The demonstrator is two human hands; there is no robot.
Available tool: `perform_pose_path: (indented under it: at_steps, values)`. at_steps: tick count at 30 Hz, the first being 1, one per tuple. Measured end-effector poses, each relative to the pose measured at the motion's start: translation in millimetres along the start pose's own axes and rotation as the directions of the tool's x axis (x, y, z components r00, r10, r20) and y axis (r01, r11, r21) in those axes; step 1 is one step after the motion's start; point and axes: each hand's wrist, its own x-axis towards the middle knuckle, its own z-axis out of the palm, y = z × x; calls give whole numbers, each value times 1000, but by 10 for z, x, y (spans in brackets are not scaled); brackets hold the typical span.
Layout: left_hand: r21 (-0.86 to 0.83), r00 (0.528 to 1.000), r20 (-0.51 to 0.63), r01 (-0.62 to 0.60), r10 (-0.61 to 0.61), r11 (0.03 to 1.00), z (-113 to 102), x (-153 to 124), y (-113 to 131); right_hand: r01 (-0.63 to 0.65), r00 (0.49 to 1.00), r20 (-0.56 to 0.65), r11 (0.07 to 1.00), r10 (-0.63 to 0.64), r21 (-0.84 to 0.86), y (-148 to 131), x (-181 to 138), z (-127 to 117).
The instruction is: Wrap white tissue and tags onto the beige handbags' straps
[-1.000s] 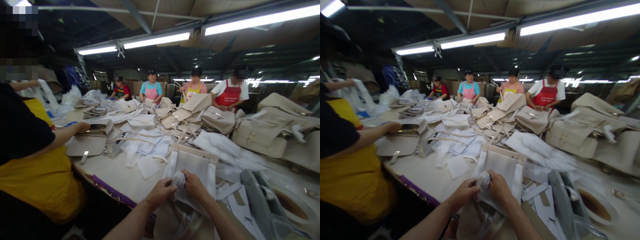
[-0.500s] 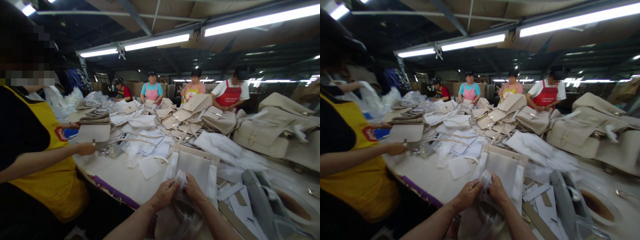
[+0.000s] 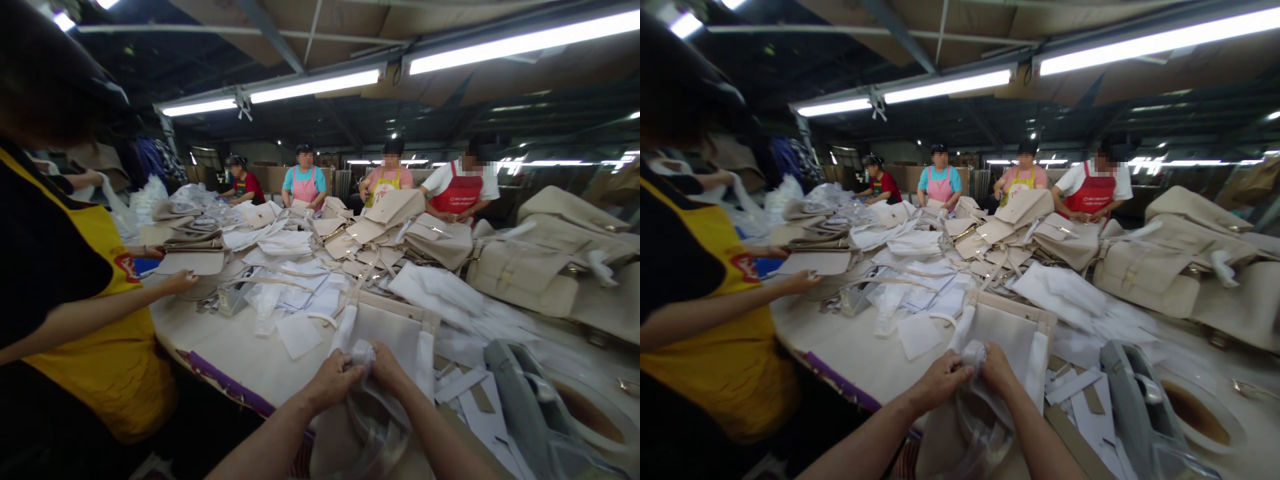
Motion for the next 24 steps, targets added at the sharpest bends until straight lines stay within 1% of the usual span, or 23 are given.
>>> perform_pose_path:
  at_steps: [3,5,8,10,12,15,18,20,24]
  values:
    - [-134,996,-21,82,-85,988,27,48,-11,-22,999,23,996,24,-82,2,-15,-1]
    - [-217,989,15,147,-148,965,36,83,-26,-42,999,-1,987,42,-155,-30,-67,-36]
    - [-266,969,96,245,-228,932,16,130,-16,-55,998,-45,965,45,-256,-111,-149,-101]
    - [-285,951,132,306,-279,908,-1,159,21,-41,999,-31,954,33,-297,-155,-174,-125]
    - [-287,936,132,351,-326,891,-2,185,76,-47,999,-11,945,46,-323,-163,-167,-122]
    - [-270,916,100,402,-390,875,32,209,157,-115,993,-17,932,116,-343,-95,-120,-75]
    - [-257,894,95,446,-437,857,93,222,201,-162,986,-24,929,164,-332,24,-62,-17]
    - [-256,882,91,469,-462,845,139,240,204,-180,983,-20,932,183,-315,93,-33,17]
    - [-257,872,41,481,-488,838,225,297,167,-216,976,-32,935,216,-281,155,-12,69]
